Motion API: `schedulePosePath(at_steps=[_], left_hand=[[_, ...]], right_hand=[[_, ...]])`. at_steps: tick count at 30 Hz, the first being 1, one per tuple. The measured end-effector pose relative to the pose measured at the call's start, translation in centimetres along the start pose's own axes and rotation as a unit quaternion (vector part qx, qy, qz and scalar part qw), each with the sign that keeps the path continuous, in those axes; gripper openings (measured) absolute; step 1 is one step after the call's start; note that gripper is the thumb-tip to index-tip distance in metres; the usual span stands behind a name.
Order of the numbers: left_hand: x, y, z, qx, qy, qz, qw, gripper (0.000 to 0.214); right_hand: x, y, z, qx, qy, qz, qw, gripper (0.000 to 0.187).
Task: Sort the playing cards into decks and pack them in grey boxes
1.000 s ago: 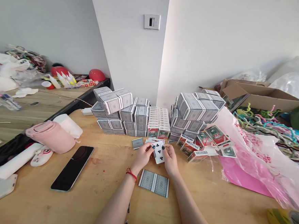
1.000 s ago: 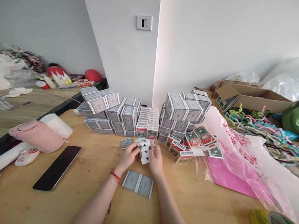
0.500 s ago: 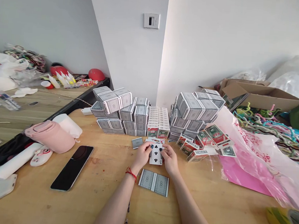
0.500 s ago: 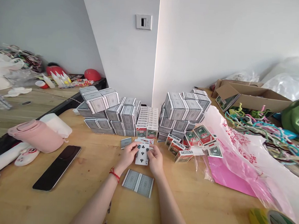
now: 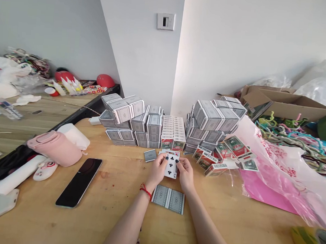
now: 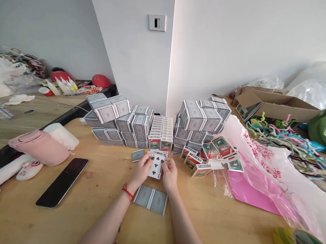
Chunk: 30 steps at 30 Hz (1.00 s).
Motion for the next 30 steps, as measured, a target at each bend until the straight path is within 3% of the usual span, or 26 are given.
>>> schedulePosePath(at_steps=[10,18,30], left_hand=[[-0.3,0.1,0.0,0.016,-0.028,-0.040,0.999,0.016],[0.6,0.0,-0.3,0.040,-0.006,-0.008,0.999,0.012],[1.3,-0.2,-0.6,0.053,0.027,0.007,0.998,0.012]], right_hand=[[0.6,0.4,-0.1,-0.020,0.037,0.024,0.999,0.024],[1.1,0.4,0.0,-0.012,0.042,0.013,0.999,0.024],[0.7,1.0,-0.2,-0.048,0.055,0.033,0.997,0.021]])
Point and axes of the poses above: each hand's wrist, its own z-axis towards the middle knuckle, its own y-axis out of the palm, x = y × z, the point moved 7 cm from there along z, towards the middle knuckle, and after that the axes turned 13 degrees about -z, right-handed, at the moved point
